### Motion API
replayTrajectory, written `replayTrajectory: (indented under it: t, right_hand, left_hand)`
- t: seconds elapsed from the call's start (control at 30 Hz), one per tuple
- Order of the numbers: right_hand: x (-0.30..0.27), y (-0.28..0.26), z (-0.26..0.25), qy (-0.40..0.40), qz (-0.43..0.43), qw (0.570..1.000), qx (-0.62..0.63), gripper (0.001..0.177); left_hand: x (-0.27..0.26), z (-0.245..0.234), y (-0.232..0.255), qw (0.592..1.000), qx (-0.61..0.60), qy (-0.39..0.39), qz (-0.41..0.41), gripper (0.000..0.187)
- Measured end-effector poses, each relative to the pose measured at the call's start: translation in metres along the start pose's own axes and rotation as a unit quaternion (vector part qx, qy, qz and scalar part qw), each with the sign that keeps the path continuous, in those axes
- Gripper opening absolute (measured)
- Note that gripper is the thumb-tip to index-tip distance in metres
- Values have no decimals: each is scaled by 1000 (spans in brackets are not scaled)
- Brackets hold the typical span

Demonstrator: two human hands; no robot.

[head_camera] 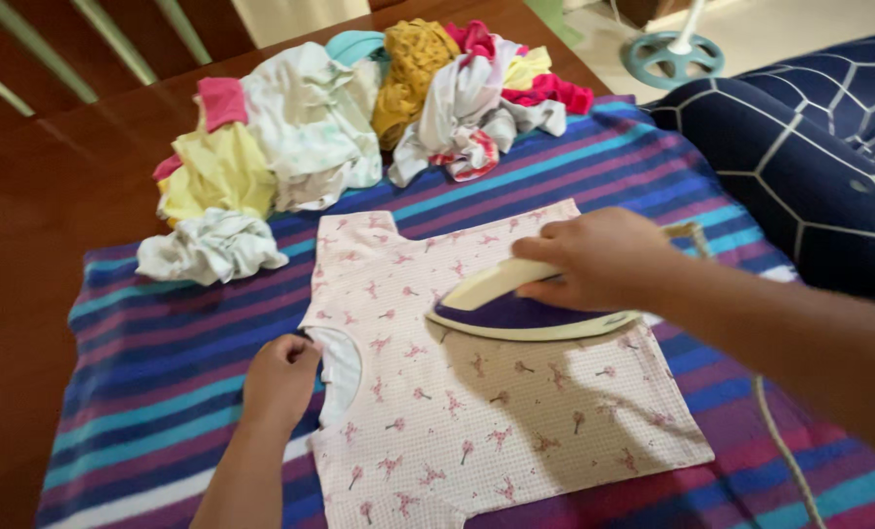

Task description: The person irons a small patterned garment on a striped bedsheet, using a handheld iron and smoothing the fabric with their hands. The garment is adjusted and repositioned during the process.

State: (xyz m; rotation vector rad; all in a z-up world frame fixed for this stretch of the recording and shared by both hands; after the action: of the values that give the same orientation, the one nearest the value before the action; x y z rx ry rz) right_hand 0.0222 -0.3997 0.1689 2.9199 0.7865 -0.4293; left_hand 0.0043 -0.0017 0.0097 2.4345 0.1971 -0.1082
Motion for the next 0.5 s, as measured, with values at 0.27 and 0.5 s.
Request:
replayTrajectory:
  t: [0.27,0.5]
  right_hand:
    - [41,-79,-15,54,18,997,45,44]
    - [40,-81,-20,25,-14,999,24,45]
  left_hand:
    - [-27,2,14,998,-35,50,21,21]
    - [-46,5,23,978,-195,-40,-63,19]
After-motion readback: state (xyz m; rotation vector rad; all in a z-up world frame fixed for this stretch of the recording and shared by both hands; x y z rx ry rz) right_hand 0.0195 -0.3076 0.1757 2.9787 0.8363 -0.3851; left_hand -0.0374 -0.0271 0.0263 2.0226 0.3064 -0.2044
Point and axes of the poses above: each hand's wrist, its own x-axis towards the middle knuckle, its own z-axis out of the palm, y = z × x, the point moved 4 cm from there along x, towards the middle knuckle, and after that the axes turned 13 degrees about -y, right-handed, at the moved point
